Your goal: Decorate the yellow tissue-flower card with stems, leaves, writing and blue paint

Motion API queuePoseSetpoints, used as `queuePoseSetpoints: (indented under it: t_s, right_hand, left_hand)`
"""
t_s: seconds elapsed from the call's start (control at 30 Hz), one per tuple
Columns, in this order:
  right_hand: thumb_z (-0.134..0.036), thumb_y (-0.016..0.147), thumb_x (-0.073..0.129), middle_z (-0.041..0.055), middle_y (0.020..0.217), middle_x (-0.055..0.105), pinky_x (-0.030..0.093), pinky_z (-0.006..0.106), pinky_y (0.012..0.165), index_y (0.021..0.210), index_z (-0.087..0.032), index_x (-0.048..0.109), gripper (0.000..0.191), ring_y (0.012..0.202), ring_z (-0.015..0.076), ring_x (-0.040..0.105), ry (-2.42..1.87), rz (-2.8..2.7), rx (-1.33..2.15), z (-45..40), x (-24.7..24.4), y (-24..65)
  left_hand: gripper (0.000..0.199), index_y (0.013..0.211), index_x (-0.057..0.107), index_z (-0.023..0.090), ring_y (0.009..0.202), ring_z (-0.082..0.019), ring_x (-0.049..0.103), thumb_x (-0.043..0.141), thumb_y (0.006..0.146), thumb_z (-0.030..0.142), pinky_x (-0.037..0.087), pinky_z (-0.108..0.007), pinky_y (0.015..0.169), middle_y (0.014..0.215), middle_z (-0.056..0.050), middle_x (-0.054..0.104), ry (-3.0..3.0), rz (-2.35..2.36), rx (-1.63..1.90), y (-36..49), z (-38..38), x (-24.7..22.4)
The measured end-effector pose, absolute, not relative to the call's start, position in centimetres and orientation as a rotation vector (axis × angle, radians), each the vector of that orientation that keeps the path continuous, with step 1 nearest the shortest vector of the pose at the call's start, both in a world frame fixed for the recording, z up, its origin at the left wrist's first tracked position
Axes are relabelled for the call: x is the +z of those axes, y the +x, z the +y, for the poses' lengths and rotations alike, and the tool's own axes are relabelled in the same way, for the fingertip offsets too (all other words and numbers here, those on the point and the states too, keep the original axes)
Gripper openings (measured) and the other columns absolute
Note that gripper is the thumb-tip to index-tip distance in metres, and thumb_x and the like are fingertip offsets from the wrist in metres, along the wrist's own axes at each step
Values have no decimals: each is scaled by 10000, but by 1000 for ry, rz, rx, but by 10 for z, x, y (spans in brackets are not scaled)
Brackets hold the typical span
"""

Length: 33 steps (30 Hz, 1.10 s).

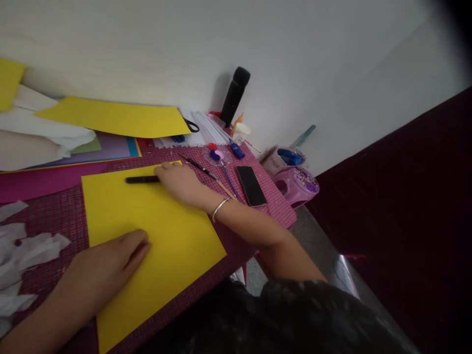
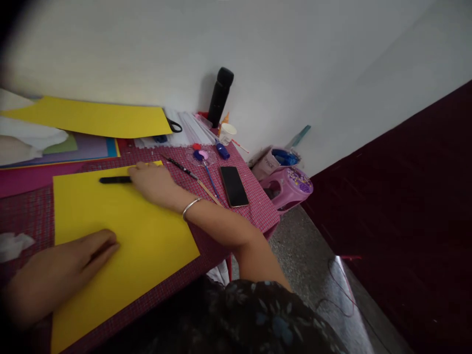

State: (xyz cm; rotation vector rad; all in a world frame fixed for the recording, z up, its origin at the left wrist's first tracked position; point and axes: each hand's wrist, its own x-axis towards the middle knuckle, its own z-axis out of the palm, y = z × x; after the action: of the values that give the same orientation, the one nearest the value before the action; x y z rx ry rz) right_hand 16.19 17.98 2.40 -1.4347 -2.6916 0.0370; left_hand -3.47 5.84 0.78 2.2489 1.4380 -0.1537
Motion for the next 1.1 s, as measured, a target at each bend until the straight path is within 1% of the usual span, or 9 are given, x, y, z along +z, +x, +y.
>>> queuePoseSetpoints:
  t_s: [0.13,0.3,0.43,0.53,0.67,0.77,0.9,0.97,1.1]
  right_hand:
    - [-127,1018,387,149,1251,659,512,430,936,1233,-133,621,318,1129,290,634,-1559,-2658,-57,202,26,177]
    - [-114,1004,367,131,1313,640,504,430,963,1279,-169,613,373,1165,277,616,-1617,-2573,-51,229,19,161]
    - [-238,1020,396,132,1341,629,502,467,979,1311,-195,615,367,1204,307,595,-1663,-2473,-55,253,10,139]
    - [-353,1035,386,133,1314,652,496,505,985,1246,-217,674,382,1214,333,585,-1685,-2426,-54,269,5,124]
    - [-400,1032,395,181,1295,664,493,529,983,1149,-162,735,431,1189,349,595,-1732,-2363,-58,277,3,112]
    - [-321,1009,463,233,1275,665,505,508,975,1104,-106,754,374,1176,352,617,-1716,-2375,-11,277,5,113]
    - [-123,946,506,243,1192,697,530,399,922,1098,-48,749,297,1122,312,670,-1702,-2463,83,276,11,120]
    - [-107,935,508,240,1183,701,533,390,914,1097,-45,748,297,1125,311,676,-1711,-2473,88,276,15,123]
    - [-141,938,496,239,1271,677,528,445,956,1139,-88,740,321,1176,340,658,-1718,-2530,93,275,21,118]
  left_hand:
    - [372,860,500,245,754,-275,718,200,999,415,431,-351,640,816,-58,703,2286,1428,-150,-29,58,18]
    - [339,860,477,238,756,-266,699,222,995,416,389,-343,636,817,-62,688,2300,1428,-160,-31,60,9]
    - [303,847,456,235,723,-248,675,243,992,395,345,-331,610,788,-55,666,2291,1434,-146,-32,59,6]
    - [289,848,452,232,717,-242,665,248,994,374,338,-332,611,788,-55,658,2295,1403,-119,-31,58,6]
    - [306,851,457,230,723,-253,668,233,1001,375,335,-335,612,774,-59,648,2326,1405,-102,-31,57,3]
    - [314,853,453,232,721,-256,674,230,1005,394,330,-333,606,774,-56,648,2335,1398,-100,-33,58,1]
    - [314,853,450,234,707,-258,675,233,1007,403,320,-329,599,775,-53,650,2335,1401,-103,-33,60,1]
    - [316,842,449,235,709,-257,675,238,1008,402,315,-326,596,770,-52,651,2351,1414,-94,-32,61,2]
    - [311,838,451,234,712,-251,672,249,1008,399,301,-321,592,763,-50,658,2370,1441,-70,-29,62,2]
